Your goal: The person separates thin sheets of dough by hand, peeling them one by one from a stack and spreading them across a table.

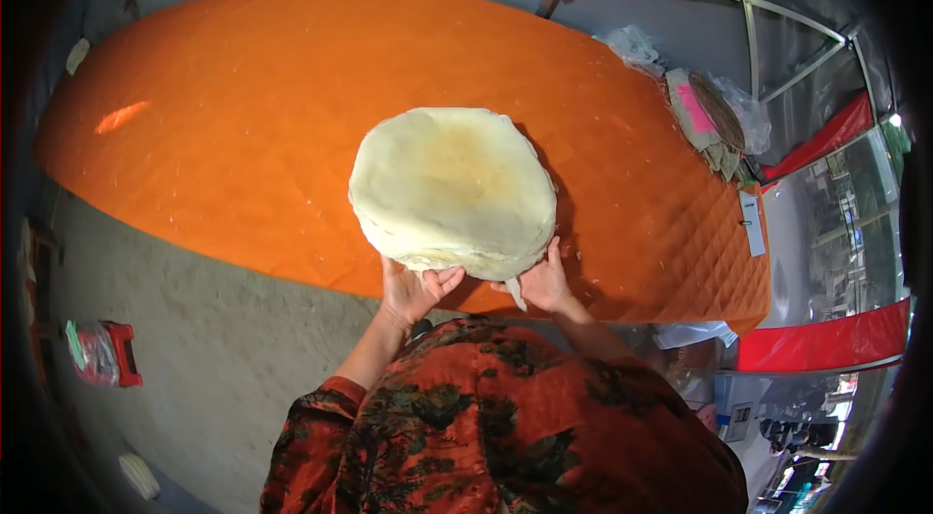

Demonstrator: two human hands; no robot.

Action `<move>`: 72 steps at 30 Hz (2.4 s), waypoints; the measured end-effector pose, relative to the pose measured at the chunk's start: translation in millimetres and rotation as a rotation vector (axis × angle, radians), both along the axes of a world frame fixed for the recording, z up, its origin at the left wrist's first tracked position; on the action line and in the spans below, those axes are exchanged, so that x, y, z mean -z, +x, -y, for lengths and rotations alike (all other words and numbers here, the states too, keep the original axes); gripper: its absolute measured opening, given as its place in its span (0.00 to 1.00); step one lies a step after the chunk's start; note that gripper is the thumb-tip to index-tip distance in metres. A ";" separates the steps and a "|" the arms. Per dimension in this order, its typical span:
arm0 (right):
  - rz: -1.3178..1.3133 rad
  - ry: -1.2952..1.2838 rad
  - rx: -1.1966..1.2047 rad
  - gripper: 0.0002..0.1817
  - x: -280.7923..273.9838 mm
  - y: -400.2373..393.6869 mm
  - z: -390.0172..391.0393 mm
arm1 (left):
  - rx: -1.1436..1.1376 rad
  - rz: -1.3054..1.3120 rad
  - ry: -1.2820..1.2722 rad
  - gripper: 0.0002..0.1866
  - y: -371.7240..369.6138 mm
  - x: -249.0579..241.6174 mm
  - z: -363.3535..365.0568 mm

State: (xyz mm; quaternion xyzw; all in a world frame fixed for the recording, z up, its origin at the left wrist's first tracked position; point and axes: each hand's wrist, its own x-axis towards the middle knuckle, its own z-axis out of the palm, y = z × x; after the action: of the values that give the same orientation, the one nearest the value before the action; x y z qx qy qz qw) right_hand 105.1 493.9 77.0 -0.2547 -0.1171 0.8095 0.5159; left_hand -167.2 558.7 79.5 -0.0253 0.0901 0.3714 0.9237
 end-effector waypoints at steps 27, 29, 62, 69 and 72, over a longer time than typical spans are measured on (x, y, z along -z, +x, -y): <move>0.133 -0.216 0.075 0.13 71.3 6.0 32.8 | 0.071 0.013 -0.160 0.44 2.7 61.9 42.0; 0.123 -0.241 0.080 0.13 67.9 4.4 27.8 | 0.069 0.076 -0.183 0.43 5.5 62.3 41.0; 0.489 1.478 -0.063 0.14 -278.8 -41.5 22.3 | -0.443 -0.378 -0.362 0.55 27.2 39.5 71.7; 1.759 1.258 -0.253 0.30 -61.2 -61.1 -30.1 | -0.423 -0.225 -0.169 0.50 21.9 39.8 76.1; 1.906 1.278 -0.350 0.34 -37.2 -68.1 -34.1 | -0.413 -0.185 -0.163 0.48 18.6 37.7 79.5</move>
State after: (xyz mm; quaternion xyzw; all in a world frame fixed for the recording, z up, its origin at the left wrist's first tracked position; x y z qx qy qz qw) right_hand 37.0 528.0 114.1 -0.4345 -0.8790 0.1432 0.1343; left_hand -148.6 479.2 41.8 -0.0833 0.1970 0.5448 0.8108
